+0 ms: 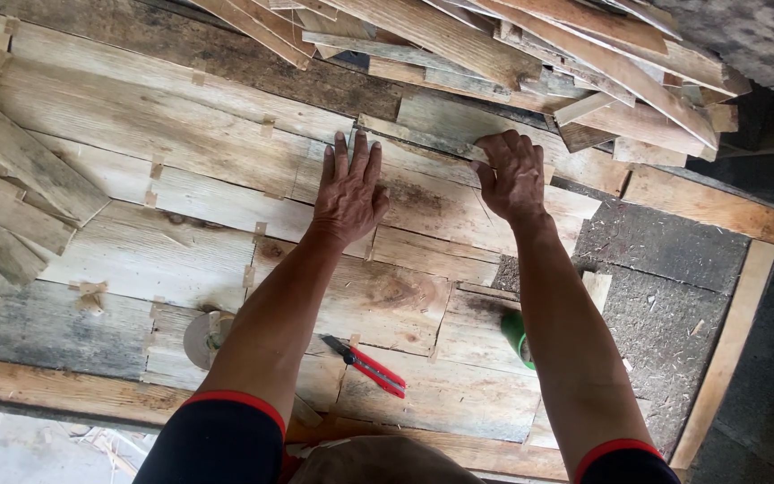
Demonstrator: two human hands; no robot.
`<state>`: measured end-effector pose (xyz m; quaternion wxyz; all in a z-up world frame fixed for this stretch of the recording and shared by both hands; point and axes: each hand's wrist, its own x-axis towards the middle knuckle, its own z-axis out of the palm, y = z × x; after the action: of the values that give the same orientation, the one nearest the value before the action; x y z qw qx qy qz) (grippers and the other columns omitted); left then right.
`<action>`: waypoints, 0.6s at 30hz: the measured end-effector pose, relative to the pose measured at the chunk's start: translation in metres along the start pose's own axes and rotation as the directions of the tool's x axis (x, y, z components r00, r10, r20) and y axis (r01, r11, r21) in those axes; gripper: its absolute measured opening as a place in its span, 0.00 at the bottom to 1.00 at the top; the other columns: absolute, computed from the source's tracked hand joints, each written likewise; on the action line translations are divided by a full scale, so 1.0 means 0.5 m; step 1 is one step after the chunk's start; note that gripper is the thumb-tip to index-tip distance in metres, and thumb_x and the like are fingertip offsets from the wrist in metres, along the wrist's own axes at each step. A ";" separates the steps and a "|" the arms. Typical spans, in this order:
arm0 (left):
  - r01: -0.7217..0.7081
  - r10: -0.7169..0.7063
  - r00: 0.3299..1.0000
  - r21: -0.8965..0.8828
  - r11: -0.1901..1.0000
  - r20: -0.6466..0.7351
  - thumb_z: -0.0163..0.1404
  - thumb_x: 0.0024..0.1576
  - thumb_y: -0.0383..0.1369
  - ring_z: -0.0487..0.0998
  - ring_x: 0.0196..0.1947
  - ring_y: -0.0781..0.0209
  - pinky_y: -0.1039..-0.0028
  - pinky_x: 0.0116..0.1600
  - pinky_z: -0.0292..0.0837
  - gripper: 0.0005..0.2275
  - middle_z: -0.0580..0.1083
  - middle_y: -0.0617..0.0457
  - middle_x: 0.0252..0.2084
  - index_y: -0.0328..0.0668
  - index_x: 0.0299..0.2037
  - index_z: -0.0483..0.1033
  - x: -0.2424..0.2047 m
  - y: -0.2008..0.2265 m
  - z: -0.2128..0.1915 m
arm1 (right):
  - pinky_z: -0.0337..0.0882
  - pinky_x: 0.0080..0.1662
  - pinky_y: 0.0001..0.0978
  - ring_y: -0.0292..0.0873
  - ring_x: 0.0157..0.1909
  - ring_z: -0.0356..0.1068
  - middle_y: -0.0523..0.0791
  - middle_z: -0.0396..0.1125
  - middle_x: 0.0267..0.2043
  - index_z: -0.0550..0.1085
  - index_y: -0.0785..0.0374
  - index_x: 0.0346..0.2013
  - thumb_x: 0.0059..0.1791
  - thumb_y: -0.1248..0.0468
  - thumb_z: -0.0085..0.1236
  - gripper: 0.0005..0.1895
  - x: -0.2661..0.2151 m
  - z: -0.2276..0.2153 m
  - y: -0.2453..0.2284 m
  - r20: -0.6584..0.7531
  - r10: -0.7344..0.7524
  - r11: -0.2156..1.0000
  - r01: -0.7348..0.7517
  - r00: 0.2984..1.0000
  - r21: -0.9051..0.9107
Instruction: Trimming and fitting thin wood strips onto a larger wooden panel using a utility knife.
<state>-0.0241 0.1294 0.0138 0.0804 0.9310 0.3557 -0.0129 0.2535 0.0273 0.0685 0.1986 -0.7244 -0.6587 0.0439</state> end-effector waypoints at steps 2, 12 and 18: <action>-0.002 0.002 1.000 0.010 1.000 0.002 0.38 0.62 0.50 0.49 0.73 0.24 0.41 0.73 0.49 0.34 0.49 0.32 0.75 0.35 0.75 0.55 -0.002 0.000 0.001 | 0.62 0.48 0.49 0.52 0.47 0.66 0.46 0.68 0.44 0.75 0.57 0.49 0.53 0.56 0.62 0.13 0.000 0.002 0.000 0.007 0.012 1.000 -0.012 1.000 0.018; -0.008 0.008 0.999 -0.001 1.000 -0.053 0.37 0.63 0.50 0.47 0.74 0.24 0.43 0.73 0.49 0.33 0.41 0.37 0.79 0.36 0.75 0.55 -0.004 -0.002 0.015 | 0.63 0.52 0.50 0.53 0.51 0.67 0.46 0.69 0.46 0.77 0.56 0.49 0.48 0.59 0.66 0.16 -0.003 0.015 0.005 0.062 0.087 0.996 -0.087 0.994 -0.006; -0.006 0.006 0.999 -0.009 1.000 -0.043 0.36 0.63 0.49 0.46 0.75 0.24 0.43 0.74 0.49 0.33 0.40 0.37 0.79 0.36 0.75 0.55 -0.002 -0.003 0.016 | 0.63 0.52 0.49 0.50 0.50 0.67 0.46 0.68 0.45 0.77 0.56 0.48 0.48 0.59 0.68 0.15 0.001 0.024 0.007 0.078 0.107 0.994 -0.108 0.991 0.002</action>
<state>-0.0256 0.1283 0.0057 0.0769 0.9318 0.3547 0.0089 0.2529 0.0305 0.0564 0.1725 -0.7559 -0.6258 0.0849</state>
